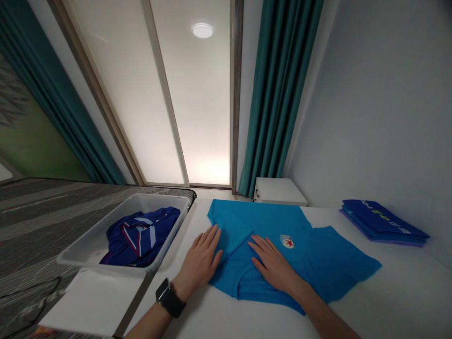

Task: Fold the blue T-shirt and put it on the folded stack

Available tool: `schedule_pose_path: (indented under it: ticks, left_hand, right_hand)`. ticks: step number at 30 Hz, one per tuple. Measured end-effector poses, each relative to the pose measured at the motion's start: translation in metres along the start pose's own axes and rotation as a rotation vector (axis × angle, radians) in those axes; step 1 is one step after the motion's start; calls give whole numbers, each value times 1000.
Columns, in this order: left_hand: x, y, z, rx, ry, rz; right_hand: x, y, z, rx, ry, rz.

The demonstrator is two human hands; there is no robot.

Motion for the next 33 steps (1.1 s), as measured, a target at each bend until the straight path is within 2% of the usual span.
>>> schedule_pose_path:
  ticks: [4, 8, 14, 21, 26, 30, 33]
  left_hand:
    - [-18, 28, -25, 7, -89, -102]
    - [-13, 45, -47, 51, -121, -176]
    - [-10, 47, -65, 134, -164, -117]
    - [-54, 38, -98, 321, -255, 52]
    - [-76, 41, -99, 354, -220, 84]
    - [-74, 45, -90, 337, -77, 20]
    - [-66, 44, -80, 264, -30, -56]
  right_hand:
    - [0, 1, 1, -2, -7, 6]
    - [1, 0, 2, -12, -10, 1]
    - [0, 1, 2, -24, -1, -12]
    - [3, -2, -3, 3, -8, -27]
    - [9, -3, -12, 61, -40, -73]
    - [10, -2, -11, 65, -41, -93]
    - [9, 0, -9, 68, -35, -109]
Point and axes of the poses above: each hand's wrist, its own x-axis away from the middle knuckle, its own y-axis out of the palm, z = x × y, the point moved 7 cm from there along -x, towards the middle knuckle, and after that the axes turned 8 degrees about -z, right-handed, at the moved point
